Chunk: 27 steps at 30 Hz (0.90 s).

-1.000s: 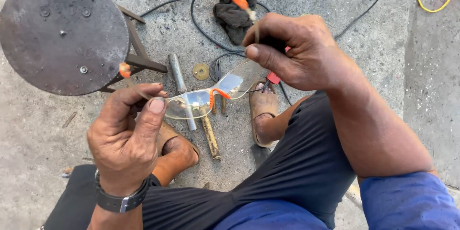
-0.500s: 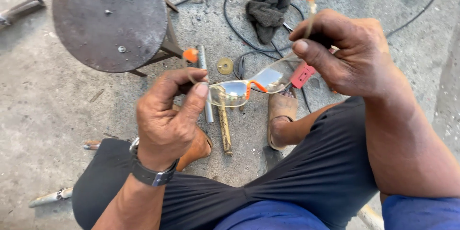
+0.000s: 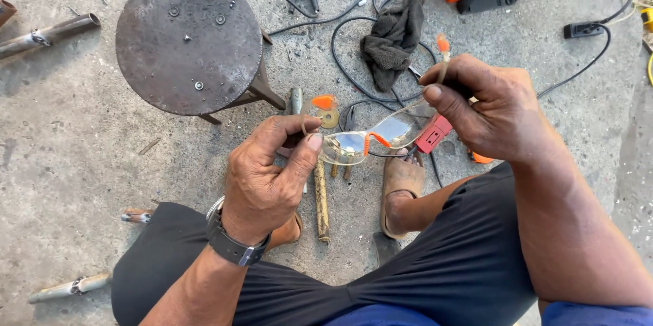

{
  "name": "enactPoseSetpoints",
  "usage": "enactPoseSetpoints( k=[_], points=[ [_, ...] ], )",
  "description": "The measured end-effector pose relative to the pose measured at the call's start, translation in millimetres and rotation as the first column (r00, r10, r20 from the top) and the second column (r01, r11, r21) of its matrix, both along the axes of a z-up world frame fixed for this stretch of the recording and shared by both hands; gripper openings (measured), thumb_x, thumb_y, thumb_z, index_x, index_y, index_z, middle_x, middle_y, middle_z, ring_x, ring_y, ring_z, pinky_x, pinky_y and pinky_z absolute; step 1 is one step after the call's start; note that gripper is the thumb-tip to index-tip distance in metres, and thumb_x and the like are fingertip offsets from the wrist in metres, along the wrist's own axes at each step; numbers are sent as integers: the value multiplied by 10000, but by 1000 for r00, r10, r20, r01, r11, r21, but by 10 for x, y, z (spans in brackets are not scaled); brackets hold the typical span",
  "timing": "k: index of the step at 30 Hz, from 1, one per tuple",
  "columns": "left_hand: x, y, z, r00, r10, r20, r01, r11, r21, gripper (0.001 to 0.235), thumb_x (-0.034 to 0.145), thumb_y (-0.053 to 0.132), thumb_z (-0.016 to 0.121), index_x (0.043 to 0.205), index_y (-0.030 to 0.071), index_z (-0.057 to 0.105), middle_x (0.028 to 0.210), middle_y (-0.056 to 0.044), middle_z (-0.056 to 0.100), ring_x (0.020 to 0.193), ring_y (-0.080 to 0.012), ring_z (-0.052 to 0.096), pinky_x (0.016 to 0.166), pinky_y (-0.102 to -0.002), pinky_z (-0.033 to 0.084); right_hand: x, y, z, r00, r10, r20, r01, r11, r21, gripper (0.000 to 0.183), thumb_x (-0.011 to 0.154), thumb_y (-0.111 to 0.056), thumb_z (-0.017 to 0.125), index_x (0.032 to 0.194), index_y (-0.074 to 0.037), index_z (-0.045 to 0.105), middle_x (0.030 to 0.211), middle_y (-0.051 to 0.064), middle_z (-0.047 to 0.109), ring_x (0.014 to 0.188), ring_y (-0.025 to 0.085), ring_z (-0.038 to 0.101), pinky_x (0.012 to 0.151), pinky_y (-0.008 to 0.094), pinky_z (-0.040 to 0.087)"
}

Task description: The person sits on a concrete floor and handles a metal pipe, safety glasses, and small metal discs. They inspect the safety glasses and then use a red angle grinder to grind the end of the metal pipe.

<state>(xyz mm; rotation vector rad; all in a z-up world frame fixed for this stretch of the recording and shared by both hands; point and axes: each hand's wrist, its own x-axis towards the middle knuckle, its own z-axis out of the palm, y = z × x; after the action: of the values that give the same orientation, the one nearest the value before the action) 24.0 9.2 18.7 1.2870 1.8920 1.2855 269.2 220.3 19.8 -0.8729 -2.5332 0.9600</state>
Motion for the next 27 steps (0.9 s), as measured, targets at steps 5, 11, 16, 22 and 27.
enactPoseSetpoints(
  k=[5,11,16,22,27],
  points=[
    [-7,3,5,1000,-10,6,10,1000,21,212,1060,229,682,1204,92,757,1118,-64,790,928,-193,781,816,-313,659,22,30,-21,998,25,-51,-24,1000,9,179,1163,-195,648,1065,-48,682,1141,72,770,1083,211,773,830,329,536],
    [-13,-3,-29,1000,-21,-16,21,1000,18,223,1053,220,691,1221,86,754,1143,-65,795,948,-198,774,830,-319,650,1,10,-17,999,16,-35,-15,999,40,156,1161,-197,673,1185,-60,742,1001,9,714,765,130,623,733,288,485],
    [-4,-2,-47,999,-31,-27,32,999,39,211,1046,182,704,1206,57,764,1156,-78,792,941,-174,766,814,-281,642,-3,16,-24,995,77,-61,-71,992,103,164,1153,-176,695,1176,-28,761,1001,45,731,766,165,650,723,302,494],
    [-9,5,-33,997,-45,-59,48,997,54,203,1058,167,708,1222,56,751,1080,-75,771,898,-187,740,835,-300,632,16,23,-46,994,85,-65,-76,989,126,162,1152,-174,708,1190,-26,763,1006,48,731,749,170,643,714,304,493],
    [-15,22,-2,987,-100,-123,99,995,-12,210,1067,238,677,1196,93,758,1066,-56,768,958,-211,773,846,-331,599,42,23,-95,995,68,-66,-58,988,141,179,1144,-161,736,1233,-6,746,1094,60,761,799,165,678,733,293,514]
  ],
)
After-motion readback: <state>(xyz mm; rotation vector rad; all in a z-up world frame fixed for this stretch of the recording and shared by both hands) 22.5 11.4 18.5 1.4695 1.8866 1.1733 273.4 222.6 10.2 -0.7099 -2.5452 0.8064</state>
